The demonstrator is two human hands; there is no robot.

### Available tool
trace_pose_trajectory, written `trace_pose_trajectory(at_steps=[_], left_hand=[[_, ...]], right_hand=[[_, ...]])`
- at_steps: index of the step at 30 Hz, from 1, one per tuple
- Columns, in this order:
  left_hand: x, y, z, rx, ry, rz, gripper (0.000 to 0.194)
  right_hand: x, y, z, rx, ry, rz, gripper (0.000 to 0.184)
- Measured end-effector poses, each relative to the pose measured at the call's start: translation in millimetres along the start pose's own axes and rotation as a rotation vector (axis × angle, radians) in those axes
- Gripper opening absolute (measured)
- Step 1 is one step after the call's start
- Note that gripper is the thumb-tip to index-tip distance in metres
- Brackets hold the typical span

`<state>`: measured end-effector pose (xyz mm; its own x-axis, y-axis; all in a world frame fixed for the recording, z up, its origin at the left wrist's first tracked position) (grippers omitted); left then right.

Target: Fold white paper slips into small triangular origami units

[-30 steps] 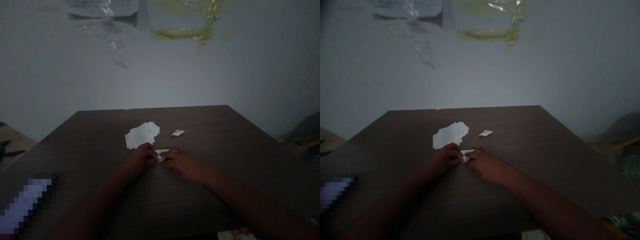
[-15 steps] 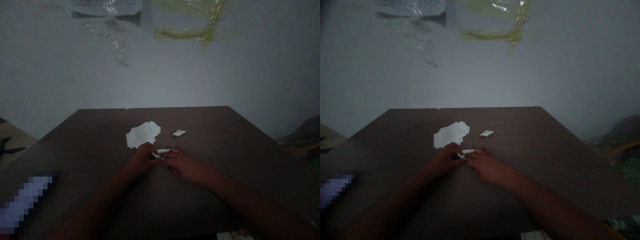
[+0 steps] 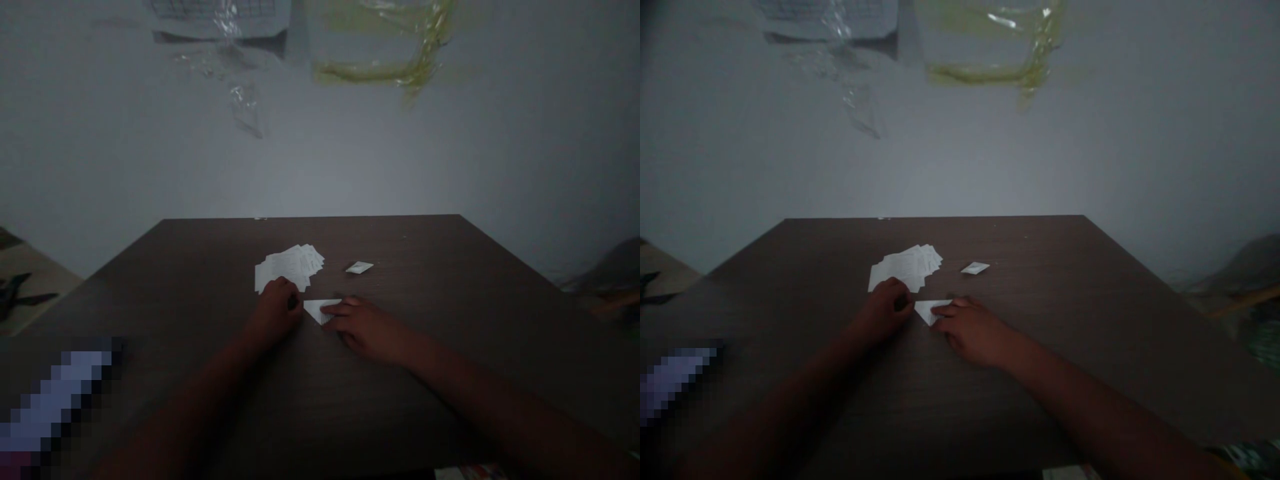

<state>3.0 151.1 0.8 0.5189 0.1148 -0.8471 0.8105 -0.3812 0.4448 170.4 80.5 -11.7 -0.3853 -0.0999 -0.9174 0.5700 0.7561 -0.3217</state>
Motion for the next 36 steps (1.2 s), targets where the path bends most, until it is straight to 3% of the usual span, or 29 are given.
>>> trace_pose_trajectory(at_steps=[7,15,23,32,36], left_hand=[[21.7,52.0,19.4,0.147,-0.094,-0.06,0.019],[6.2,22.2,3.9,0.053,-0.08,-0.177,0.012],[15.9,50.0,16.2,0.097,-0.095,-0.183,0.017],[-1.4,21.5,2.0,-0.006,-0.097,-0.236,0.011],[3.5,28.7,6.7,0.018,-0.101,-0.214,0.012]], right_hand=[[-3.7,-6.8,-2.2,-0.019,-0.004,-0.007,0.037],[-2.6,-3.0,-1.6,-0.004,-0.009,0.012,0.035],[-1.5,-2.7,0.1,-0.022,0.007,-0.028,0.036],[0.1,1.5,1.8,-0.003,-0.013,-0.068,0.044],[-0.9,2.2,1.6,0.007,-0.008,-0.072,0.046]])
Point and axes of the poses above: each hand's wrist, its own z-axis away from the middle knuckle, its own x-axis out of the palm, y = z × x, the point moved 10 cm from there along -z, towards the middle knuckle, and after that the axes turned 6 degrees about y, right-handed, at the moved point
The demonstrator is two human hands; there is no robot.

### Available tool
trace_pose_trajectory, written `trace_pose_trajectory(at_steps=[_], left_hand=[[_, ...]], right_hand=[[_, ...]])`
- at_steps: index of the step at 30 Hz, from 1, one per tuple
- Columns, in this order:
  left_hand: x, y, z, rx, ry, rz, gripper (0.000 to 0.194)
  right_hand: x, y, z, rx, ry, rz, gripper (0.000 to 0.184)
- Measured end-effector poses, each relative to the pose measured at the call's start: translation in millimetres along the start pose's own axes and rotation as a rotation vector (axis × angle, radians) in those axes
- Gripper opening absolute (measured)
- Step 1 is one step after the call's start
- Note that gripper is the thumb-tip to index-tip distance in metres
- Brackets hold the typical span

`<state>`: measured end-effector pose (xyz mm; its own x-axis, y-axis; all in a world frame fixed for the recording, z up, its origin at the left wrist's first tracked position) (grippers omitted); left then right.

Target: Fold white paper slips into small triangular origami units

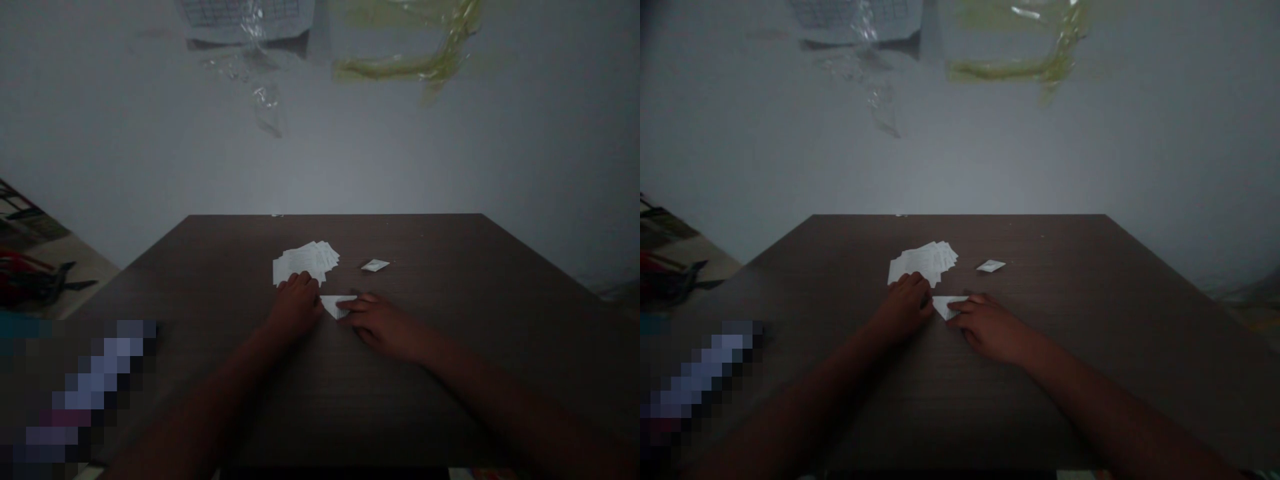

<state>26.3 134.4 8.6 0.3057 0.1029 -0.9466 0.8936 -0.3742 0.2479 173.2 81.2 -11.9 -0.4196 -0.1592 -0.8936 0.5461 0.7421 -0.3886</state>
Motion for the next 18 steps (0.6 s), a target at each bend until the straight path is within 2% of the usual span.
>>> trace_pose_trajectory(at_steps=[5,8,12,18], left_hand=[[13.6,30.2,9.1,0.125,-0.047,0.105,0.013],[19.3,39.3,12.5,0.19,-0.087,0.193,0.015],[15.5,30.2,11.9,0.21,-0.078,0.28,0.02],[5.8,4.1,4.6,0.131,0.013,0.335,0.016]], right_hand=[[0.6,-2.8,1.4,-0.003,-0.027,0.024,0.05],[0.0,-3.6,2.2,0.004,-0.026,0.033,0.049],[-1.1,0.7,3.4,0.004,0.0,0.024,0.047],[-5.4,18.7,6.5,0.052,0.037,0.078,0.037]])
Point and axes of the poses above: each hand's wrist, its own z-axis away from the middle knuckle, its own x-axis out of the palm, y = z × x, the point moved 10 cm from there along -z, towards the middle knuckle, and after that the axes turned 6 degrees about y, right-handed, at the moved point
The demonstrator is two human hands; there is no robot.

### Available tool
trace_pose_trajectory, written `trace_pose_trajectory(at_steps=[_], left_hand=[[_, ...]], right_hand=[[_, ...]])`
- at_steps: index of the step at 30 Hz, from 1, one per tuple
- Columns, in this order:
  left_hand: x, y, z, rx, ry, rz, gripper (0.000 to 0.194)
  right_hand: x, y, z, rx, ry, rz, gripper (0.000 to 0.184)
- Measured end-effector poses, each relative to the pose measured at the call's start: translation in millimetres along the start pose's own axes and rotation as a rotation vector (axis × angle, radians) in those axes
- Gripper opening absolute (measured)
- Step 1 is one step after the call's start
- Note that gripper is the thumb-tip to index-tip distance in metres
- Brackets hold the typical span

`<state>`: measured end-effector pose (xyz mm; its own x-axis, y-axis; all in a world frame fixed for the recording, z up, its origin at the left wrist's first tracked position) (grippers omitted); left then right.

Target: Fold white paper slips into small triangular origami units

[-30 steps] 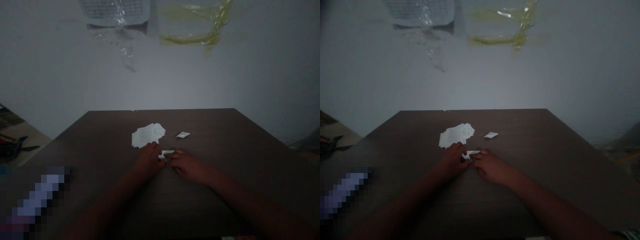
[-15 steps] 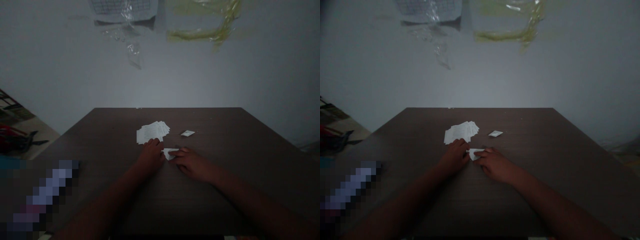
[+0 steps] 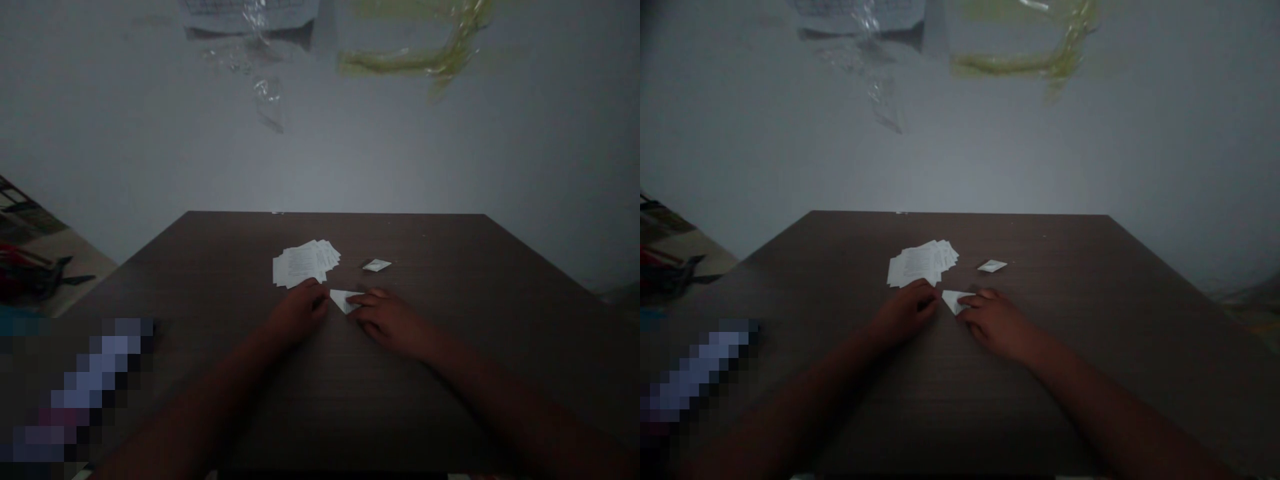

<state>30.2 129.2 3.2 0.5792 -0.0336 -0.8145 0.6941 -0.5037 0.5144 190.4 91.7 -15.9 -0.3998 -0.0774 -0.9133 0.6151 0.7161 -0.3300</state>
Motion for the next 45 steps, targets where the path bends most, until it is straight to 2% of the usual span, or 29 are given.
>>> trace_pose_trajectory(at_steps=[7,16,19,24,28,30,34,37,40,42,45], left_hand=[[-9.2,-12.9,0.4,-0.064,0.072,0.01,0.015],[-4.9,-13.0,2.9,-0.062,0.035,-0.004,0.02],[2.7,-1.8,5.3,0.019,-0.02,0.005,0.023],[24.4,34.6,16.7,0.255,-0.175,0.012,0.026],[30.9,45.5,19.6,0.306,-0.203,-0.151,0.022],[28.4,42.1,17.1,0.271,-0.181,-0.227,0.017],[21.2,32.9,12.1,0.184,-0.133,-0.293,0.02],[22.3,32.5,12.1,0.175,-0.153,-0.293,0.019],[21.8,33.7,13.1,0.179,-0.165,-0.271,0.024],[20.5,32.8,13.8,0.178,-0.17,-0.25,0.029],[21.8,31.3,15.6,0.199,-0.211,-0.193,0.038]], right_hand=[[-5.8,0.0,2.2,0.018,0.009,0.119,0.036],[-10.0,-6.6,0.4,0.057,0.008,0.108,0.036],[-9.6,-6.9,-0.7,0.097,-0.002,0.04,0.037],[-7.9,-5.9,-0.4,0.152,0.04,-0.117,0.033],[-9.6,-8.8,1.3,0.186,0.09,-0.155,0.032],[-12.9,-15.6,1.4,0.173,0.099,-0.151,0.03],[-17.2,-35.1,0.8,0.081,0.077,-0.109,0.026],[-15.2,-45.6,0.7,-0.025,0.07,-0.16,0.034],[-12.4,-38.7,0.1,-0.062,0.102,-0.201,0.041],[-11.6,-25.7,-0.9,-0.028,0.134,-0.195,0.034],[-6.6,-12.8,-2.0,0.003,0.108,-0.162,0.021]])
Point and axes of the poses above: each hand's wrist, its own z-axis away from the middle knuckle, its own x-axis out of the palm, y = z × x, the point moved 10 cm from there along -z, towards the middle knuckle, and after that the axes turned 6 degrees about y, right-handed, at the moved point
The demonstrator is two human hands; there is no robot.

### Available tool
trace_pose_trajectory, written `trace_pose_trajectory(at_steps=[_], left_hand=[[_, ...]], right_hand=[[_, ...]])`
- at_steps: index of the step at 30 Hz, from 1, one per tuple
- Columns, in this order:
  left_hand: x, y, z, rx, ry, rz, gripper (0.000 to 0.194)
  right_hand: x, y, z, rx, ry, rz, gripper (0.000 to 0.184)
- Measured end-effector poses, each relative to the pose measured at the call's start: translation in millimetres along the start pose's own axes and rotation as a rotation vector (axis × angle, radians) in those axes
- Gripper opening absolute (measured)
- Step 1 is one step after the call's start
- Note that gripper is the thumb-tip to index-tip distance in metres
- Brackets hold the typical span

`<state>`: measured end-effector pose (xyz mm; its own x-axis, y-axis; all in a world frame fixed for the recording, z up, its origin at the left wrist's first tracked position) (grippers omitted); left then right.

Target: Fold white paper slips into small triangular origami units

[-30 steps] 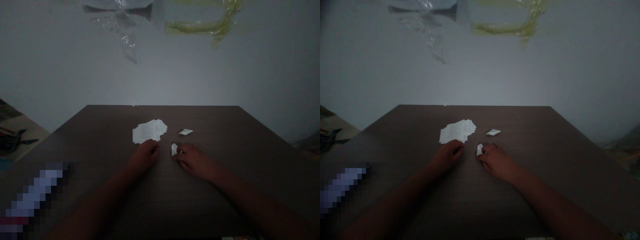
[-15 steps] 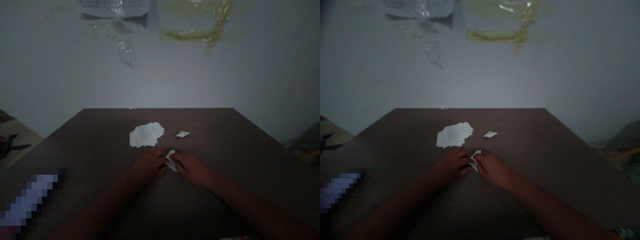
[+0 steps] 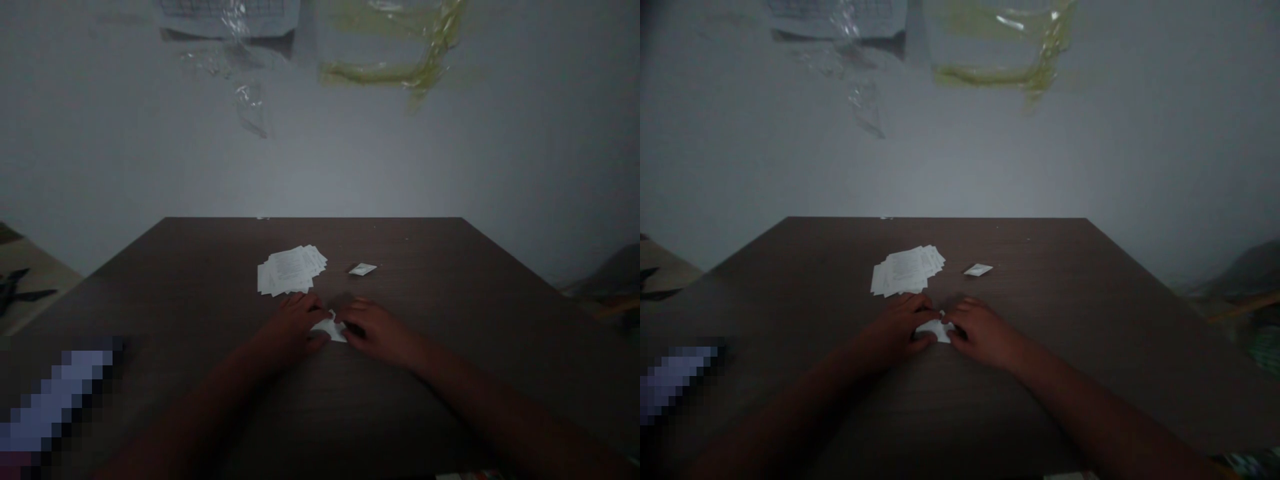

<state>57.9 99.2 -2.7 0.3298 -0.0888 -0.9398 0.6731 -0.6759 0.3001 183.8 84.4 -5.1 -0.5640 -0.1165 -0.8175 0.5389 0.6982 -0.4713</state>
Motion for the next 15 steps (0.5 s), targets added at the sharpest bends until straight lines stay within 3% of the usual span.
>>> trace_pose_trajectory(at_steps=[5,15], left_hand=[[3.3,0.0,3.2,0.071,-0.064,0.069,0.036],[1.2,0.8,7.8,0.108,-0.086,0.07,0.04]], right_hand=[[5.8,-0.5,1.5,-0.009,-0.08,0.05,0.028],[7.4,-5.2,1.6,-0.033,-0.066,0.138,0.023]])
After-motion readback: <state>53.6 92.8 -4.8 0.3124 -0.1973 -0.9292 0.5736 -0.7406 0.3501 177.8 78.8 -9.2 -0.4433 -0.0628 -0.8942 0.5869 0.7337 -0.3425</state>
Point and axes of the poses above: each hand's wrist, its own z-axis away from the middle knuckle, its own x-axis out of the palm, y = z × x, the point moved 10 cm from there along -z, towards the middle knuckle, and after that the axes turned 6 degrees about y, right-handed, at the moved point
